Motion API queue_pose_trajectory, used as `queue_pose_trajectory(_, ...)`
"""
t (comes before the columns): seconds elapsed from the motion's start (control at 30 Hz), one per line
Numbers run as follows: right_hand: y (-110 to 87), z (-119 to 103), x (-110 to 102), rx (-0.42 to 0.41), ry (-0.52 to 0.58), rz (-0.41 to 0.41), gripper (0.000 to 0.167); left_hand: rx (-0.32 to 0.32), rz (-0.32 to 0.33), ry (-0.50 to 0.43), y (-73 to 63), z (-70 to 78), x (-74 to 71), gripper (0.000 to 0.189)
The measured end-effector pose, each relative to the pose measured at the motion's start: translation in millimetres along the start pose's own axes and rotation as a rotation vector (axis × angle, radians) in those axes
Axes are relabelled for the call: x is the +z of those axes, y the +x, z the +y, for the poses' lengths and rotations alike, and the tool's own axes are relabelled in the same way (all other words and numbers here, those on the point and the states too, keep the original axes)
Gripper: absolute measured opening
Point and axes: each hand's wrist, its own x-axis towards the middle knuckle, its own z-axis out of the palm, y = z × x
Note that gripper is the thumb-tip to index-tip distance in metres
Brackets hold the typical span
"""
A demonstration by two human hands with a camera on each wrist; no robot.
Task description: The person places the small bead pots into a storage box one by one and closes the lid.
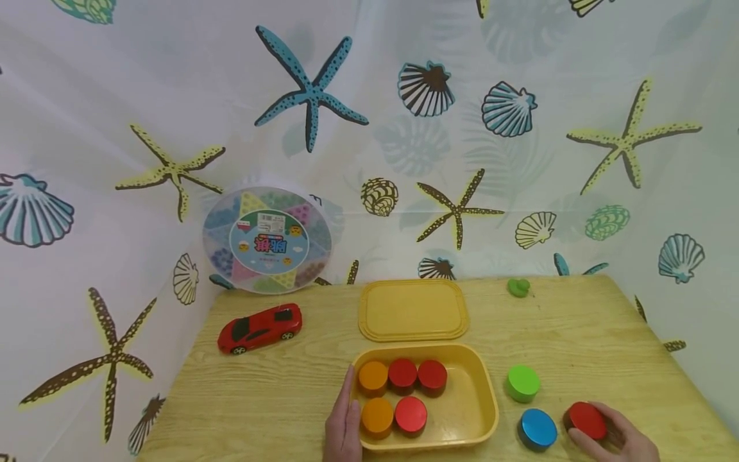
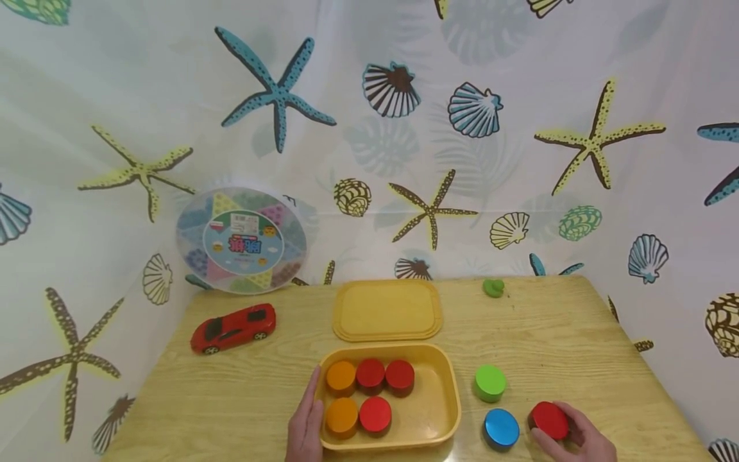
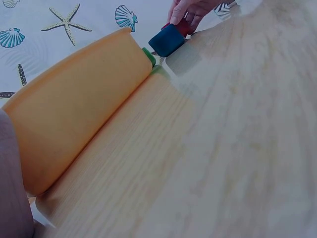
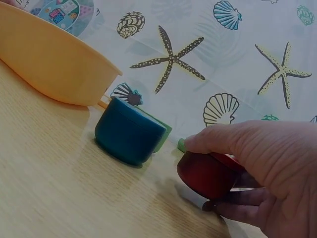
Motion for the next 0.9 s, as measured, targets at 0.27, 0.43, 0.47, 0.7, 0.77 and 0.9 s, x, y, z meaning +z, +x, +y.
queue_pose_trajectory(0.27, 1.3, -8.5, -2.8, -0.036, 0.03, 0.011, 0.106, 0.031, 0.014, 0.018, 0.9, -2.6, -0.1, 0.05)
queue_pose_trajectory(0.43, -1.8, -17.7, -2.5, -0.041, 0.072, 0.003, 0.105, -0.002, -0.003, -0.007, 1.0, -1.4, -1.2, 0.05)
queue_pose_trajectory(0.47, -2.8, -19.6, -2.6, -0.044, 0.079, 0.0, 0.105, -0.01, -0.007, -0.01, 1.0, -1.1, -1.3, 0.05)
queue_pose_trajectory(0.7, -11.6, -36.1, -0.6, -0.129, 0.087, 0.037, 0.094, -0.024, -0.011, -0.018, 1.5, -0.9, -1.6, 0.051)
queue_pose_trajectory(0.77, -14.1, -42.1, 1.5, -0.169, 0.09, 0.05, 0.089, -0.017, -0.007, -0.014, 1.3, -1.3, -1.5, 0.05)
queue_pose_trajectory(0.9, -19.5, -56.8, 7.5, -0.259, 0.093, 0.036, 0.079, -0.011, -0.004, -0.005, 1.1, -1.5, -1.6, 0.05)
